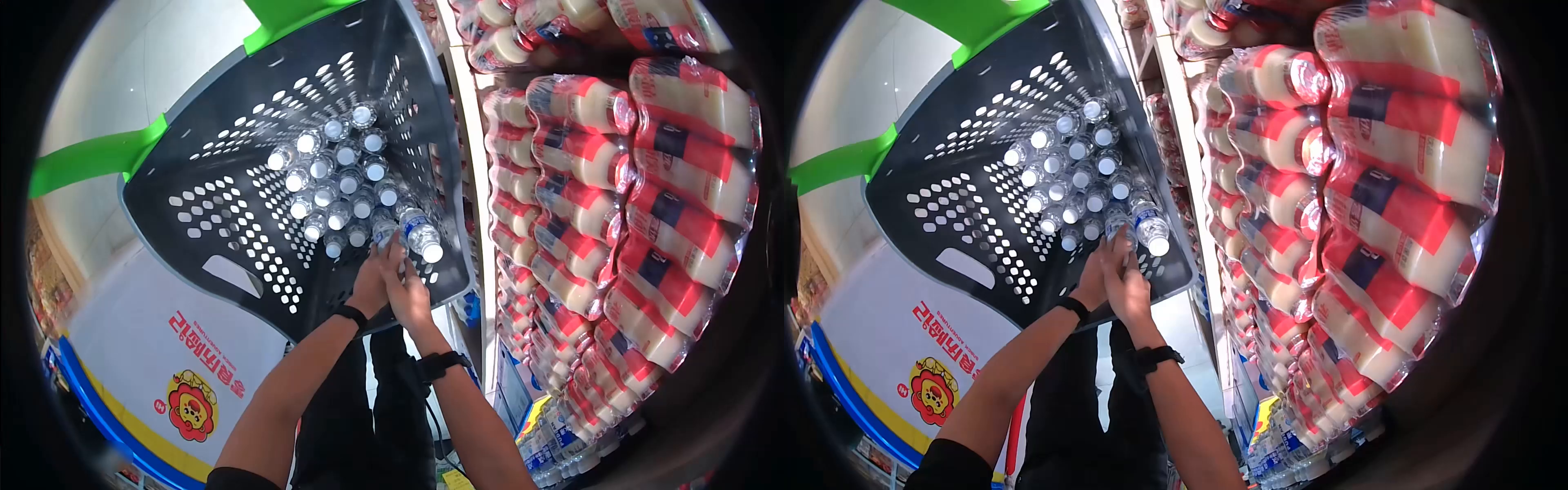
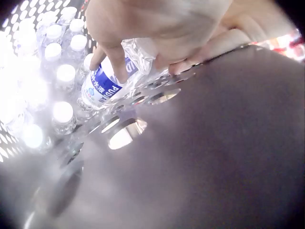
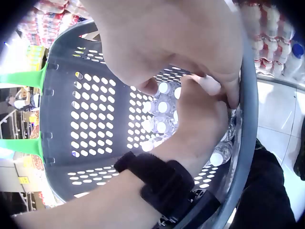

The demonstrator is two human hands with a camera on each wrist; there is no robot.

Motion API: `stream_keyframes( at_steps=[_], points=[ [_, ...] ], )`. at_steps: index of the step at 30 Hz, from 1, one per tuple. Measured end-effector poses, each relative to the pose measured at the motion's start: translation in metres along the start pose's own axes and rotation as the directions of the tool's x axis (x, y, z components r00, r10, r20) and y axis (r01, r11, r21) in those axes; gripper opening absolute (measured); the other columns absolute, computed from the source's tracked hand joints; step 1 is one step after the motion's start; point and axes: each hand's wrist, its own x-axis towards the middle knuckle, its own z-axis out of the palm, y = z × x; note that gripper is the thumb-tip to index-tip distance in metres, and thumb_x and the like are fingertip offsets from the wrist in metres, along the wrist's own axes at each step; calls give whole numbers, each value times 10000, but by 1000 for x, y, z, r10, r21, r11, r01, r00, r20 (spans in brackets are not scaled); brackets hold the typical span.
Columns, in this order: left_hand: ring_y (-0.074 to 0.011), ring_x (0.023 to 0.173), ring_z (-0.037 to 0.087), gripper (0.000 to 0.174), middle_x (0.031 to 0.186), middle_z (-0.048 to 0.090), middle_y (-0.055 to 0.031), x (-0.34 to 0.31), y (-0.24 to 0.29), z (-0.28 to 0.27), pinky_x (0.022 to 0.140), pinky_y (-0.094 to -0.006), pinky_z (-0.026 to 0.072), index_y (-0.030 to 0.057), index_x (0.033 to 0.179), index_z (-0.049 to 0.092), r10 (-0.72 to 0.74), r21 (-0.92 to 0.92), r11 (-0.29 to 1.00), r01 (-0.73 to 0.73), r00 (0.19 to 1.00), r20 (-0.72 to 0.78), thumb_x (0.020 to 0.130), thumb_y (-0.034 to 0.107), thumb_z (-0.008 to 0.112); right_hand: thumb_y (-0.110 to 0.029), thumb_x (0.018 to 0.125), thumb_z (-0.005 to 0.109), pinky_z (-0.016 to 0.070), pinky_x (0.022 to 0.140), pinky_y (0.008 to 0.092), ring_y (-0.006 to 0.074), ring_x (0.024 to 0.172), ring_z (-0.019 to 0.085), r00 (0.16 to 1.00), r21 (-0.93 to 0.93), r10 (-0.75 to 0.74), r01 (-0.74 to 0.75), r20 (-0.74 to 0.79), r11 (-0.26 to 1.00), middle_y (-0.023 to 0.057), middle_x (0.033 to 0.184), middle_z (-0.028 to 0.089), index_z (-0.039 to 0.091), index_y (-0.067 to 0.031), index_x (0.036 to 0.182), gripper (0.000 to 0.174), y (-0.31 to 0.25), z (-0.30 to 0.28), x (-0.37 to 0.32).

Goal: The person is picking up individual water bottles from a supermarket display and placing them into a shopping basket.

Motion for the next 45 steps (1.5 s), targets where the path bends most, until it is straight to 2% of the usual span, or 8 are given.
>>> stream_keyframes(
  at_steps=[4,6,9,27,33,36,41,45],
  points=[
    [-449,1474,313,686,1573,313,-310,4,-20,11,1176,-566,333,26,1383,447,242,116,965,-233,968,-71,820,261,759,-373,929,677,528,942,340,288,1114,704,990,-103,-136,132,-28,986,262,1196,698,465,75,1457,724,18,-11,-8],
    [-520,1477,252,865,1588,218,-366,-1,-18,13,1193,-548,298,35,1489,379,1,-158,987,-10,998,-62,816,370,807,-347,928,683,535,944,345,285,1105,711,979,-82,-201,199,-19,977,258,1196,701,489,75,1435,688,26,-23,-29],
    [-567,1474,202,907,1590,140,-405,2,-19,6,1191,-543,295,60,1544,338,-17,-181,983,17,1000,4,856,447,784,-257,949,665,522,992,351,282,1149,696,966,-77,-259,260,26,963,236,1240,694,545,49,1384,545,7,-52,-60],
    [-469,1167,589,607,1272,596,-317,-66,27,-59,999,-498,482,-32,1336,547,-114,128,985,114,993,-11,961,443,591,-122,1040,568,456,1086,353,228,1268,612,842,443,-538,470,34,764,152,1337,648,510,34,1401,397,60,-137,-245],
    [-436,1024,671,480,1072,702,-254,-120,131,-105,881,-514,523,34,1153,650,89,172,981,-91,996,15,978,469,545,-350,992,665,490,1051,387,313,1220,639,728,-188,-686,675,7,714,157,1320,654,550,-43,1393,518,87,-240,-423],
    [-386,888,706,459,887,712,-213,-145,176,-84,790,-441,543,-7,1106,682,79,144,987,-75,997,-24,938,420,662,-384,983,672,497,1040,392,326,1204,641,771,-117,-635,627,-51,770,159,1314,652,550,-51,1395,544,147,-291,-505],
    [-222,822,711,469,897,745,-174,-189,289,-54,779,-363,551,-12,1194,694,149,92,983,-156,986,79,945,385,684,-223,983,675,539,933,334,209,1025,718,583,1,-584,708,-565,706,111,1133,731,636,-29,1246,329,222,-342,-628],
    [-179,818,694,437,934,755,-143,-200,340,-29,763,-330,546,-10,1213,690,291,48,951,-305,937,193,970,353,674,0,959,635,543,883,291,170,1005,701,202,151,-107,919,-973,363,125,1054,727,635,32,1153,196,280,-354,-647]
  ],
)
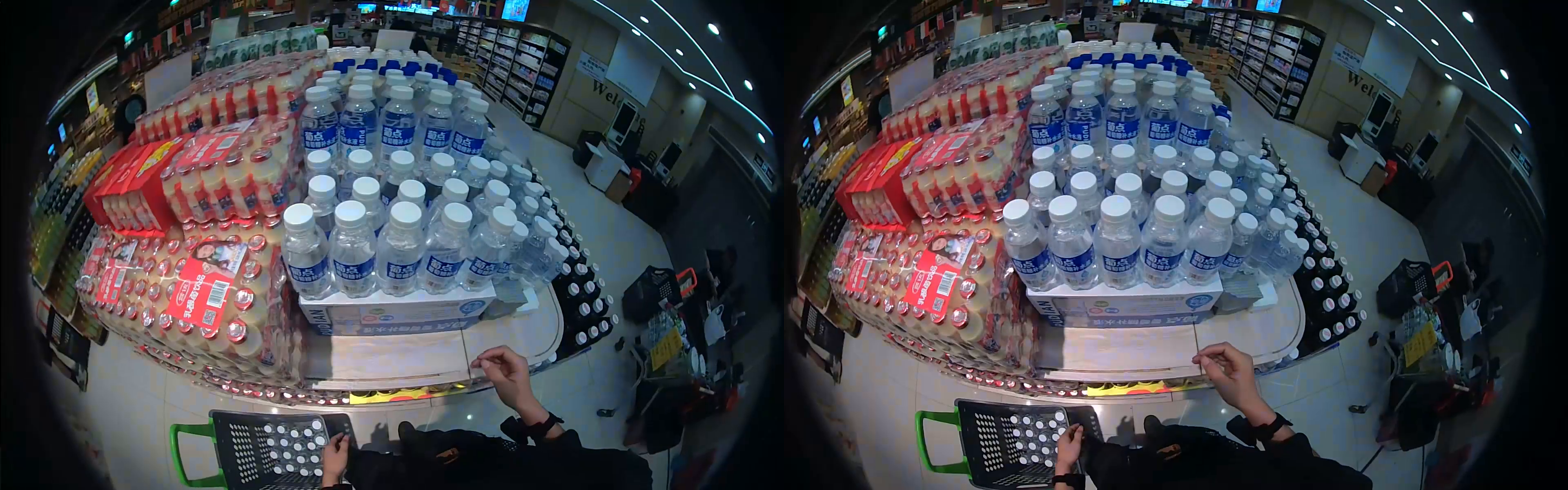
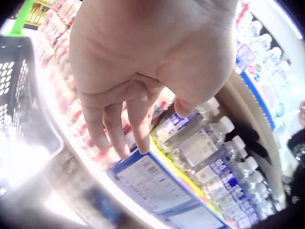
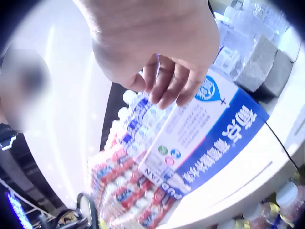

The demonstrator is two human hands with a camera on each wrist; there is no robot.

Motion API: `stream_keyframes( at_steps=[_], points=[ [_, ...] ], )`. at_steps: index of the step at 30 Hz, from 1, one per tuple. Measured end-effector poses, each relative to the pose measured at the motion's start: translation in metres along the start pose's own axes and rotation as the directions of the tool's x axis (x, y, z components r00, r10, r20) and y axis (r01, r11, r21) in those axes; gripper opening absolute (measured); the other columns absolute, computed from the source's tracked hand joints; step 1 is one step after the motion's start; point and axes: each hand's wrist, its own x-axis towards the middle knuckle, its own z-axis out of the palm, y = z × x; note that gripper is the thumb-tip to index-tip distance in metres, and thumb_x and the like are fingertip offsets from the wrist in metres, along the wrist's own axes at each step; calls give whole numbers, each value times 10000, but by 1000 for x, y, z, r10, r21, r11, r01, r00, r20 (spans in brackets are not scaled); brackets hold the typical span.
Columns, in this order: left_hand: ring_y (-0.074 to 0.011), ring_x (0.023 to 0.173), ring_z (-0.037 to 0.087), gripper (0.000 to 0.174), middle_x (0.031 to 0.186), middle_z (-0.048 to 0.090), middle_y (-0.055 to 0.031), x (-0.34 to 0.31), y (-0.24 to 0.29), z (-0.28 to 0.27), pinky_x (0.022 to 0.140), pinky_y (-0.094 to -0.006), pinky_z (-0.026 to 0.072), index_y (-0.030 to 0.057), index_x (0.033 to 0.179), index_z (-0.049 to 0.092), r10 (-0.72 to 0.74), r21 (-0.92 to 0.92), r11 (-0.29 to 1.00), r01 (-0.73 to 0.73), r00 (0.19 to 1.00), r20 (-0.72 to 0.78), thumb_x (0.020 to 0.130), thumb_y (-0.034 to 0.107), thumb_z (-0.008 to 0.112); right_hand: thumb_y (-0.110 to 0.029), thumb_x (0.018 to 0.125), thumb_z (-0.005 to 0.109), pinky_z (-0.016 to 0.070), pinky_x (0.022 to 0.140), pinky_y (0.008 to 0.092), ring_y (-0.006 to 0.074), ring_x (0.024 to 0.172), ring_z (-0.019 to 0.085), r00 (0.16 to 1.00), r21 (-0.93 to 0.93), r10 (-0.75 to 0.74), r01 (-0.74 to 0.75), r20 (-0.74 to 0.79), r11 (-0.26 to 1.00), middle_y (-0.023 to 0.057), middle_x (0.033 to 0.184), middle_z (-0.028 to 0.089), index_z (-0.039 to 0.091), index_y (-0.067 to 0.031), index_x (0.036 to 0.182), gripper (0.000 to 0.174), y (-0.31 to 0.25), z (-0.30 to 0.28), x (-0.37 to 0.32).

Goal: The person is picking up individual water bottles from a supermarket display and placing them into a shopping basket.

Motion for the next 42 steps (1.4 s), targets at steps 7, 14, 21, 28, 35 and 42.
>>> stream_keyframes(
  at_steps=[7,14,21,28,35,42],
  points=[
    [-158,963,701,337,1021,762,-128,-41,218,7,859,-286,529,-15,1199,682,157,58,982,-178,953,258,1012,260,632,-32,866,699,501,993,369,303,1257,567,822,-305,-493,410,-286,860,215,1363,538,507,35,1341,516,-47,-19,71],
    [-148,1065,677,281,1126,743,-127,-70,332,30,950,-285,504,-32,1225,651,269,-21,961,-277,908,321,1032,166,602,-225,838,780,465,1040,473,413,1306,518,808,-396,-509,381,-297,836,227,1425,493,383,5,1475,785,-66,-15,135],
    [-184,1138,657,269,1202,712,-148,-82,328,39,1004,-302,491,-30,1256,615,239,-119,970,-211,913,329,1037,123,588,-344,766,844,480,1028,457,409,1241,579,904,-335,-340,247,-258,909,238,1337,563,424,-21,1446,862,-64,-25,164],
    [-177,1150,645,335,1234,697,-149,-98,326,31,1002,-286,476,-18,1328,576,137,-92,989,-112,935,328,1036,144,599,-329,652,906,557,887,426,339,1066,680,876,-407,-381,246,-295,880,159,1184,664,545,-59,1355,835,-65,-34,166],
    [-192,1100,671,232,1174,726,-148,-113,385,25,980,-309,494,-31,1190,657,277,-27,960,-279,932,233,999,88,600,-283,586,909,536,923,371,237,1090,676,939,-32,-313,312,-140,950,119,1177,680,602,-37,1289,805,-59,-66,133],
    [-314,1166,654,541,1232,665,-245,-146,472,24,1056,-418,478,-57,1340,501,614,-274,748,-604,787,-59,950,261,702,-369,558,892,529,924,352,251,1068,682,734,390,-358,138,577,910,147,1185,679,563,50,1326,934,-81,-57,94]
  ],
)
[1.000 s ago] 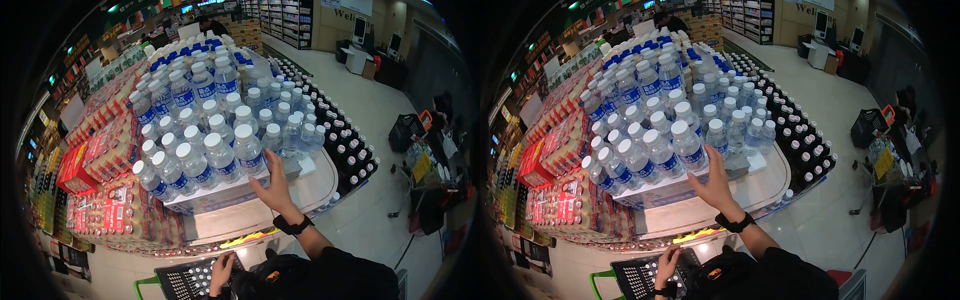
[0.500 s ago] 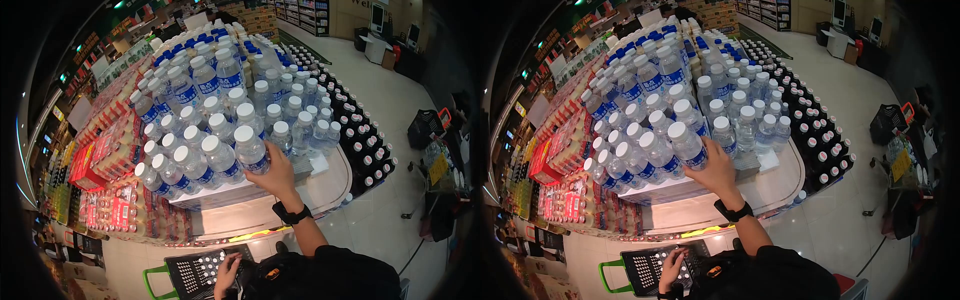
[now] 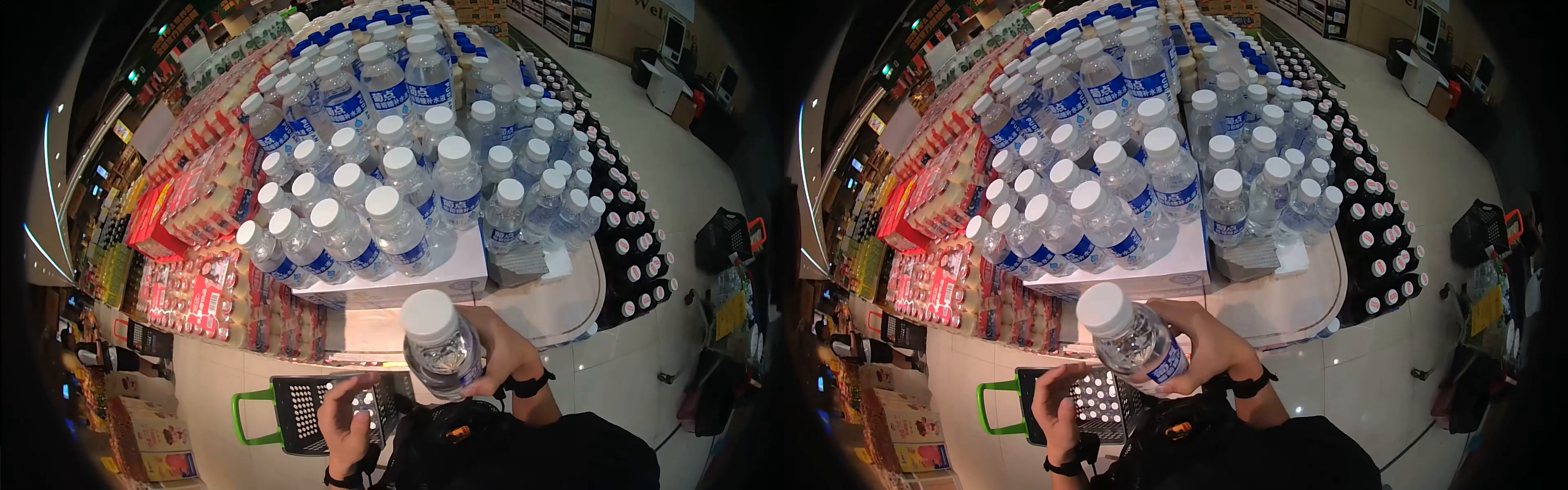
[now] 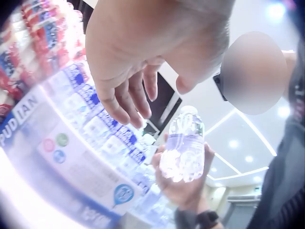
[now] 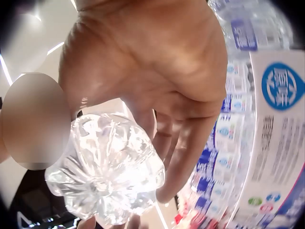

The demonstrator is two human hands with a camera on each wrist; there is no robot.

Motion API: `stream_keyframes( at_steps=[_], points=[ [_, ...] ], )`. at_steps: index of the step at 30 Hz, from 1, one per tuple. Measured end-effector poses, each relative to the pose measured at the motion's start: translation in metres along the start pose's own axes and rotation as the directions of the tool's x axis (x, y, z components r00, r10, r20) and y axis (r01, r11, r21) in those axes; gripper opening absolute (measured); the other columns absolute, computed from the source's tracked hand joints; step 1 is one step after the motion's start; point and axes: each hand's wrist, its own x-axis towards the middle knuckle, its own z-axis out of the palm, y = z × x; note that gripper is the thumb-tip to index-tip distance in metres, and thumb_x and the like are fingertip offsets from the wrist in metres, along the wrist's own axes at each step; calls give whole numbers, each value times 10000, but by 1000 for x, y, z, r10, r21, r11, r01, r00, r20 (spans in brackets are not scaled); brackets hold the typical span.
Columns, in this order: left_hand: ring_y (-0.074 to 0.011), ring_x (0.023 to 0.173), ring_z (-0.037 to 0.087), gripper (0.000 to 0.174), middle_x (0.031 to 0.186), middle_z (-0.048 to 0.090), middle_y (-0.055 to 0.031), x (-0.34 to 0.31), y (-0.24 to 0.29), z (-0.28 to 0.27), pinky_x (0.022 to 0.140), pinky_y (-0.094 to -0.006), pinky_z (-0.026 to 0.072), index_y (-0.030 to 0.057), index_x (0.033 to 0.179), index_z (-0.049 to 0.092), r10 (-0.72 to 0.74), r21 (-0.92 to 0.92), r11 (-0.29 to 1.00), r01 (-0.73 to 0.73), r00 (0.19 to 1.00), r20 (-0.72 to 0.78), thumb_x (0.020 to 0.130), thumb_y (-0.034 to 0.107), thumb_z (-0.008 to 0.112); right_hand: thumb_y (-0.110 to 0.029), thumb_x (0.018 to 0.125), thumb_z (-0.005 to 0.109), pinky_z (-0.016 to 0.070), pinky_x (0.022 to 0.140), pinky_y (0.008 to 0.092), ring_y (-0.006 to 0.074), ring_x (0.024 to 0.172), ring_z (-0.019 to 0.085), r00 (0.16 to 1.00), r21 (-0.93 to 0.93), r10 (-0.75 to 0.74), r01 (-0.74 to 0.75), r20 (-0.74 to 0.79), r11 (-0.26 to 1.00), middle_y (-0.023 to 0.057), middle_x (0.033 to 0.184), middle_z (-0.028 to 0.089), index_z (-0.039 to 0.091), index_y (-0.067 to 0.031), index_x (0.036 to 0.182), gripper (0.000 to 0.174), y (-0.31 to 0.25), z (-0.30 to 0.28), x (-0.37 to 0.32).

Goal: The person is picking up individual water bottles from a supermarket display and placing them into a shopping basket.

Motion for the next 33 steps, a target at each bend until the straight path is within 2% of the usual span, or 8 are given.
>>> stream_keyframes(
  at_steps=[6,10,14,16,22,26,28,33],
  points=[
    [-351,1204,617,977,1306,602,-267,29,58,18,1038,-463,468,15,1498,293,-21,-123,992,19,1000,-15,845,571,760,-407,605,868,559,852,367,283,951,717,961,-42,2,10,276,999,184,1100,695,578,45,1277,860,13,63,20],
    [-369,1090,653,822,1128,661,-221,12,57,2,982,-471,505,60,1463,318,-135,-115,986,122,984,-118,903,503,726,-423,640,865,556,859,365,304,964,716,881,-148,128,-67,456,987,184,1092,706,574,28,1312,860,7,80,33],
    [-342,1010,659,616,991,704,-212,-1,41,-22,983,-504,480,92,1322,342,201,-255,945,-204,979,-37,924,342,741,-447,674,869,532,935,359,300,1070,693,826,-65,8,34,564,997,197,1204,682,466,40,1458,1007,38,93,42],
    [-348,938,672,548,883,730,-161,-4,44,-28,1026,-582,406,152,1238,372,355,-386,863,-327,935,0,898,333,763,-422,711,862,511,985,364,265,1172,640,558,361,4,-543,830,758,209,1339,610,354,68,1519,1073,69,102,46],
    [-382,961,707,372,870,766,-160,-23,58,-66,1023,-588,428,123,1041,541,393,-449,842,-298,910,133,825,240,821,-226,696,938,523,945,327,205,1153,618,221,323,-242,-751,945,577,176,1302,603,410,75,1429,952,100,172,50],
    [-424,1046,700,399,965,766,-212,-56,48,-124,995,-591,470,61,991,605,260,-127,959,-253,965,42,745,254,853,-296,723,928,534,919,334,215,1130,639,255,209,-80,-530,964,822,188,1295,603,435,60,1400,910,87,202,57],
    [-369,1013,724,482,1016,759,-227,-79,44,-154,939,-491,535,11,1042,639,199,179,966,-184,978,-69,762,350,837,-354,753,898,538,922,360,290,1135,651,652,-62,19,43,758,997,213,1271,606,444,58,1388,883,71,220,58],
    [-167,793,722,582,873,749,-126,-149,22,-182,700,-276,548,-51,1101,658,-143,382,825,417,808,-572,831,451,774,-139,726,854,529,918,390,315,1125,606,878,-293,109,37,466,955,125,1248,502,513,-125,1437,788,97,268,69]
  ],
)
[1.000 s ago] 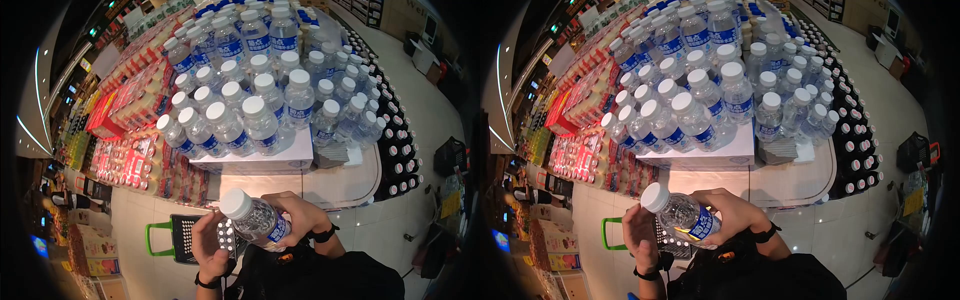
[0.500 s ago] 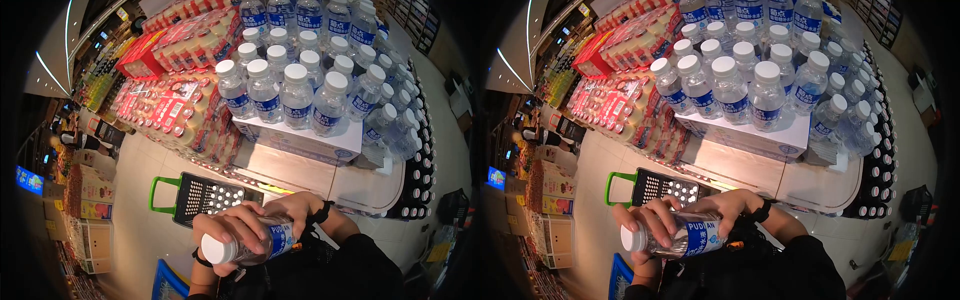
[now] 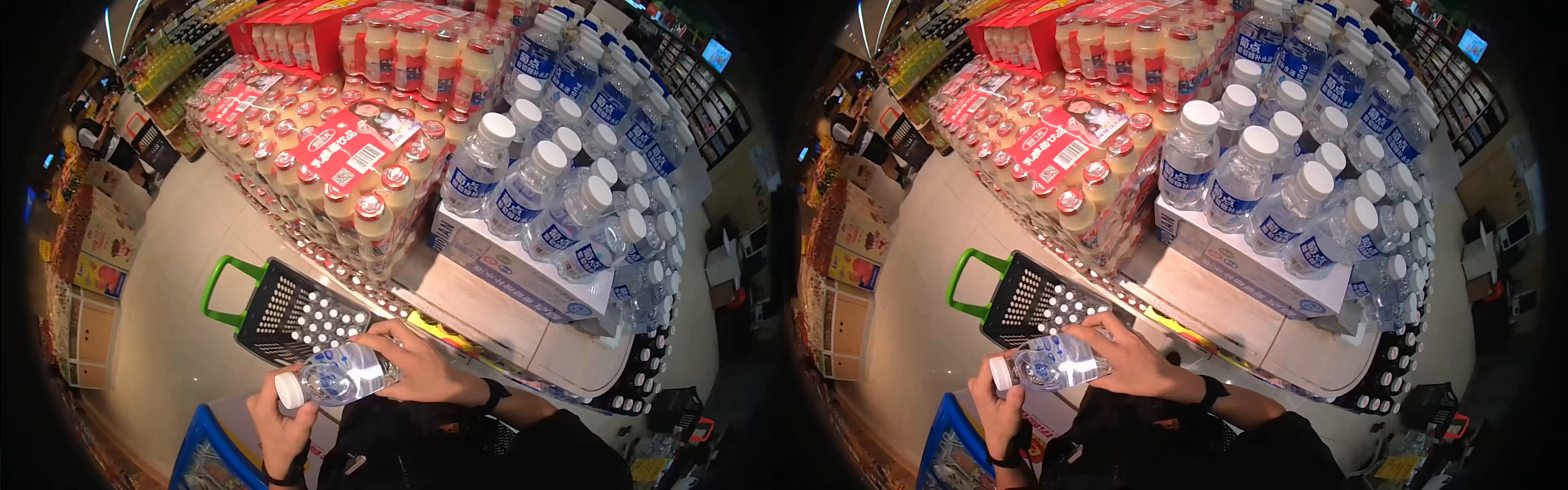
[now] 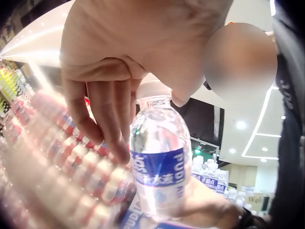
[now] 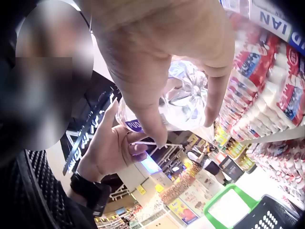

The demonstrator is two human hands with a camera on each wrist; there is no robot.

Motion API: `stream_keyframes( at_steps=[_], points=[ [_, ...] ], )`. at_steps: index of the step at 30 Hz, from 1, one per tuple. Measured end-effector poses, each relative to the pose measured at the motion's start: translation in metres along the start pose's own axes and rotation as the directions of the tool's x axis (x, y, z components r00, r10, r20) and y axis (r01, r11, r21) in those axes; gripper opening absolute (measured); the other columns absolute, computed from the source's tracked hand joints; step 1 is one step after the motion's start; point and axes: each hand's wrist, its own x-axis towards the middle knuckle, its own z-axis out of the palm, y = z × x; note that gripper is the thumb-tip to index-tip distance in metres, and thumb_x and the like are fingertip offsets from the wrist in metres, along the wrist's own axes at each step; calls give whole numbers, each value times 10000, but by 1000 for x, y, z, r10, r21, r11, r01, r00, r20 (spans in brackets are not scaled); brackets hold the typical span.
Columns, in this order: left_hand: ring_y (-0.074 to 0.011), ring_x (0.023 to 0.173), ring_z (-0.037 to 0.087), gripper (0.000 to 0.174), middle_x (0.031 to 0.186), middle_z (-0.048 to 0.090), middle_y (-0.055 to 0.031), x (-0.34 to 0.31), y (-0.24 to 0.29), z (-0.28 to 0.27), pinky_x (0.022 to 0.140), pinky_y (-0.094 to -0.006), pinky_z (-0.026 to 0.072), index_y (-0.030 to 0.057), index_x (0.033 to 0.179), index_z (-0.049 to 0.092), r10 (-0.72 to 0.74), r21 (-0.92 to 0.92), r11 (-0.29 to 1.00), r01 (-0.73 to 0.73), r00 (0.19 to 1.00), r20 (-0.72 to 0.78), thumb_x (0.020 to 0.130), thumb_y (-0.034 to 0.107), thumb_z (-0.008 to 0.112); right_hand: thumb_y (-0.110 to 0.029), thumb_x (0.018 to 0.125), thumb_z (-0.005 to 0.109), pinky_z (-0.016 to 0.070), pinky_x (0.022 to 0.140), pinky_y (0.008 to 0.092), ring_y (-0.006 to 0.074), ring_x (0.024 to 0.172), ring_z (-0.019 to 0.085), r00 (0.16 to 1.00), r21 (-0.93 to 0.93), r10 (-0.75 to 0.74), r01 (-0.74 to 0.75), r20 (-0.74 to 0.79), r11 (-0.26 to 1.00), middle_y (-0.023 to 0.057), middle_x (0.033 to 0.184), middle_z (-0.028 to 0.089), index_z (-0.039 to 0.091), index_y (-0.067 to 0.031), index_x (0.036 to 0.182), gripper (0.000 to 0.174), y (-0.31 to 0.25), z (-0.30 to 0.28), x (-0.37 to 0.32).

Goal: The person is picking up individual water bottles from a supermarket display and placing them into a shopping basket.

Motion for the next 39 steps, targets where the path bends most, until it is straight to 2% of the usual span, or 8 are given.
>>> stream_keyframes(
  at_steps=[4,7,11,19,25,28,35,39],
  points=[
    [-125,651,650,413,745,693,-91,0,-50,-5,579,-284,483,-26,1077,602,-219,-25,975,219,976,-12,878,297,765,-117,715,866,517,943,384,317,1133,603,998,-92,-64,66,21,994,116,1260,494,514,-125,1435,801,42,47,22],
    [-332,788,750,380,1041,757,-180,4,-87,-22,652,-364,579,-11,1078,577,-172,1,985,173,976,132,840,181,803,-173,678,900,507,967,395,331,1136,610,953,31,76,-89,294,996,131,1261,545,511,-91,1429,850,72,76,43],
    [-380,1010,711,456,1304,670,-177,5,-157,-36,800,-399,601,-2,1116,567,-24,-21,999,36,912,409,789,154,843,-304,580,947,483,1014,421,349,1154,620,658,221,53,-327,751,919,157,1213,650,533,-45,1376,934,139,127,73],
    [-374,1006,712,726,1176,711,-197,-23,-385,5,818,-398,572,27,1435,459,-488,-21,856,516,821,296,821,183,814,-165,617,917,483,1031,393,326,1213,601,719,52,417,-530,556,846,143,1284,612,556,-68,1334,808,274,285,53],
    [-428,1110,646,649,1516,453,-231,-39,-537,76,918,-450,568,-10,1233,498,-319,264,936,231,874,367,737,209,854,-10,675,787,431,1117,449,428,1374,465,726,-165,555,-540,406,826,235,1487,487,455,-18,1441,835,409,398,27],
    [-445,1183,603,642,1533,426,-240,-46,-597,126,940,-441,564,-4,1223,500,-414,299,902,311,817,401,725,197,852,84,702,645,470,1078,462,485,1349,444,570,-252,667,-638,480,727,303,1493,452,399,31,1463,801,459,423,23],
    [-429,1219,593,582,1544,423,-196,-60,-707,198,950,-454,571,35,1237,504,-513,202,857,475,738,439,741,89,804,-76,999,547,381,1144,331,216,1381,475,-10,150,740,-977,672,-150,129,1517,478,368,24,1544,583,531,428,10],
    [-443,1207,591,573,1510,470,-170,-72,-755,240,978,-469,562,50,1233,564,-449,236,893,382,778,440,712,59,802,-130,1002,578,375,1142,324,209,1389,472,227,136,715,-974,661,183,132,1510,497,402,48,1514,570,549,446,3]
  ],
)
